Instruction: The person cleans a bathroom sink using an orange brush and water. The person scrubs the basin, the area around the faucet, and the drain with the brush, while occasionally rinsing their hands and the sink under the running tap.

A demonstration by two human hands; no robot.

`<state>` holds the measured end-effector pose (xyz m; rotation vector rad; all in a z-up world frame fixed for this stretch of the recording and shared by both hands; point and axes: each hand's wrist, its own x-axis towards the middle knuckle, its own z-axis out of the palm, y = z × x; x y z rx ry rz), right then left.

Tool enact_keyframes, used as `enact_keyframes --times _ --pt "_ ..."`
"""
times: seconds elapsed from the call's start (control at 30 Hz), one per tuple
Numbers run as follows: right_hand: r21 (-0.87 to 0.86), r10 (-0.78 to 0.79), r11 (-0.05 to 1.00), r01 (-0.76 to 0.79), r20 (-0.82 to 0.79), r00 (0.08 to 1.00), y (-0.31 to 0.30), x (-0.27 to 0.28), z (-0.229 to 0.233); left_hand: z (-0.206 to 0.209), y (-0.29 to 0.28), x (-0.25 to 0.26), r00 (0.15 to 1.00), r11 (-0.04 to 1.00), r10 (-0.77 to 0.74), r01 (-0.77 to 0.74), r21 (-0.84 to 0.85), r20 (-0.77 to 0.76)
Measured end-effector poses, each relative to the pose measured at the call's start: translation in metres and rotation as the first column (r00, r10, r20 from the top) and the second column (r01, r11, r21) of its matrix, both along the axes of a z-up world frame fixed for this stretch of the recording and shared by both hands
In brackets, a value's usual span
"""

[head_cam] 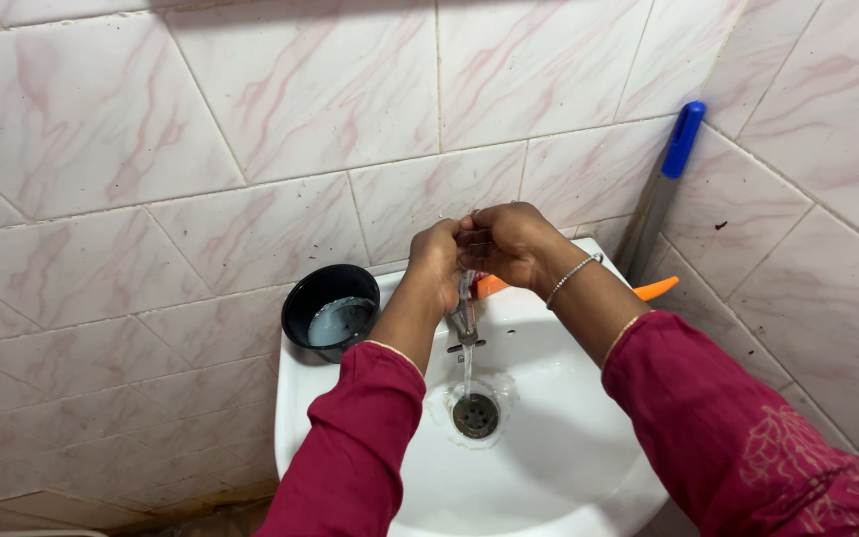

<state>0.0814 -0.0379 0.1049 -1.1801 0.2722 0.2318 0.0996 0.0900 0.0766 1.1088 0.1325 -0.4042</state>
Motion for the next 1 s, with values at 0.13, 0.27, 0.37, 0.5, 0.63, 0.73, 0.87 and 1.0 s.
enact_keyframes --times 0.13,0.27,0.37,0.5,0.63,0.73,0.87,1.0 --pt "-0.328 0.183 0.938 -0.111 0.196 0.963 -0.035 -0.012 -0.013 0.006 0.010 -0.020 0.997 0.982 -0.060 0.067 0.178 -0.047" --pt "-0.947 0.406 -0.153 0.283 0.201 0.891 -0.091 -0.026 -0.065 -0.011 0.041 -0.073 0.972 0.936 -0.059 -0.024 0.351 0.225" --pt "-0.933 0.301 -0.350 0.083 -0.028 0.953 -0.110 -0.043 -0.092 -0.031 0.065 -0.116 0.966 0.896 -0.064 -0.055 0.440 0.252" --pt "-0.941 0.266 -0.336 0.025 -0.070 0.962 -0.134 -0.057 -0.069 -0.040 0.101 -0.163 0.975 0.778 -0.197 0.093 0.621 0.100" --pt "-0.923 0.351 -0.332 0.197 0.073 0.933 -0.158 -0.060 -0.013 -0.042 0.132 -0.186 0.941 0.519 -0.338 0.160 0.840 0.029" --pt "-0.852 0.422 -0.451 0.267 0.060 0.905 -0.135 -0.052 -0.008 -0.055 0.140 -0.194 0.925 0.378 -0.366 0.048 0.924 0.102" --pt "-0.815 0.421 -0.397 0.423 0.248 0.873 -0.078 -0.049 -0.035 -0.071 0.140 -0.197 0.902 0.286 -0.411 -0.006 0.958 0.129" --pt "-0.822 0.416 -0.419 0.387 0.205 0.886 -0.086 -0.045 -0.031 -0.071 0.136 -0.204 0.895 0.174 -0.438 -0.011 0.985 0.087"
